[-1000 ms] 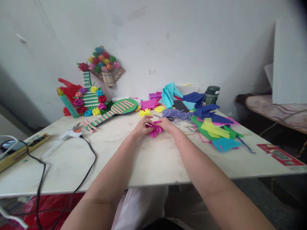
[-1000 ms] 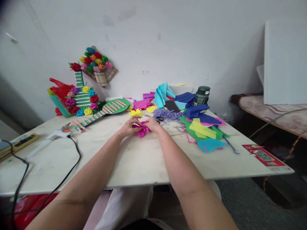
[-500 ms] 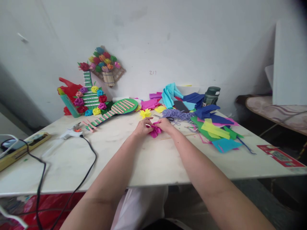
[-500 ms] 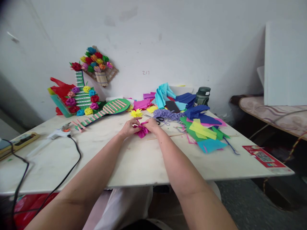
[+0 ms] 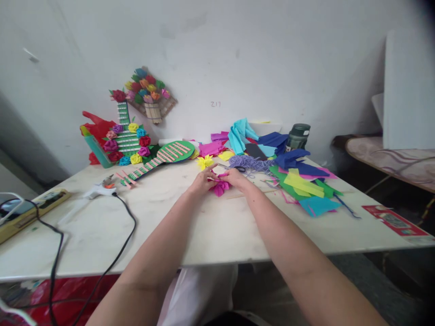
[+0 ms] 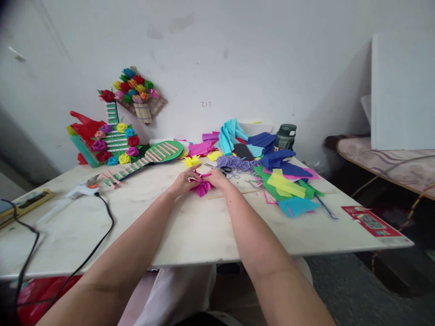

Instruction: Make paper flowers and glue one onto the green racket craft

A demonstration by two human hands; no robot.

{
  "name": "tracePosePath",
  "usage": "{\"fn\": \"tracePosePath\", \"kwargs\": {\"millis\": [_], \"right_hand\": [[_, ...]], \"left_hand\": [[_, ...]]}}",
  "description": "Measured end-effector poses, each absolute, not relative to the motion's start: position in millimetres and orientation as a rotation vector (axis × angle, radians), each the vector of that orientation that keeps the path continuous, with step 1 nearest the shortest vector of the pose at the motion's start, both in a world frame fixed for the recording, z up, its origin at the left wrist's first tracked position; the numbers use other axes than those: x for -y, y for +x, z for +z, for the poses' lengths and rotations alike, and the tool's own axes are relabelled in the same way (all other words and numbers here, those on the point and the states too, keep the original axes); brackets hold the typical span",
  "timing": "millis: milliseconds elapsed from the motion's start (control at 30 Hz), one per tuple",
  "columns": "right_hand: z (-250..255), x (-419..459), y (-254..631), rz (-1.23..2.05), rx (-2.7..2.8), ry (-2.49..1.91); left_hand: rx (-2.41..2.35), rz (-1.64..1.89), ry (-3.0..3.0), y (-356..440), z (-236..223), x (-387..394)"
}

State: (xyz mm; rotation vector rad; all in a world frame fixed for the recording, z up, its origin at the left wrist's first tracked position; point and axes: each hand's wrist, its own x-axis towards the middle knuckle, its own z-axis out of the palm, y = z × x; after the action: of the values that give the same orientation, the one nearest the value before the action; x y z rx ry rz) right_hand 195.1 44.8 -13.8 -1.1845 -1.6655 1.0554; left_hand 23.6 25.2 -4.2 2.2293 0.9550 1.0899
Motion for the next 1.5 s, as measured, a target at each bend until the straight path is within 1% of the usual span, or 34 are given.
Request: {"fn": "tracePosePath", "kwargs": {"millis": [100,267,433,600,767,867,933,1133,1300,1500], "right_hand": [[-9,-42,197,1.120,1.604,-1.217],[-1,-36,200,1.309,1.486,-1.145],[0,-36,203,1.424,1.386,-1.111],[-1,-37,199,1.376,1.352,-1.120],[0,-35,195,1.242,1.413,-1.249],[-1,-36,196,1.208,1.470,-1.246],[-3,-37,199,1.251,1.462,-1.203],[-5,-41,205,1.516,1.334,-1.052],[-4,-40,201,1.480,1.308,-1.070],[3,-36,192,1.353,1.252,-1.089]], "left_hand": [[-0.926,1.115,2.268,24,-5,-28],[-0.880,1.148,2.352,26,-7,-29],[-0.922,1.144,2.411,30,-5,-24],[-1.020,1.153,2.370,30,-1,-21],[-1.020,1.177,2.348,29,-2,-22],[-1.013,1.190,2.365,30,-2,-23],[-0.990,1.201,2.388,30,-2,-23],[-0.927,1.180,2.423,30,2,-22],[-0.939,1.258,2.232,31,0,-22],[-0.946,1.301,1.614,30,-3,-24]]}}
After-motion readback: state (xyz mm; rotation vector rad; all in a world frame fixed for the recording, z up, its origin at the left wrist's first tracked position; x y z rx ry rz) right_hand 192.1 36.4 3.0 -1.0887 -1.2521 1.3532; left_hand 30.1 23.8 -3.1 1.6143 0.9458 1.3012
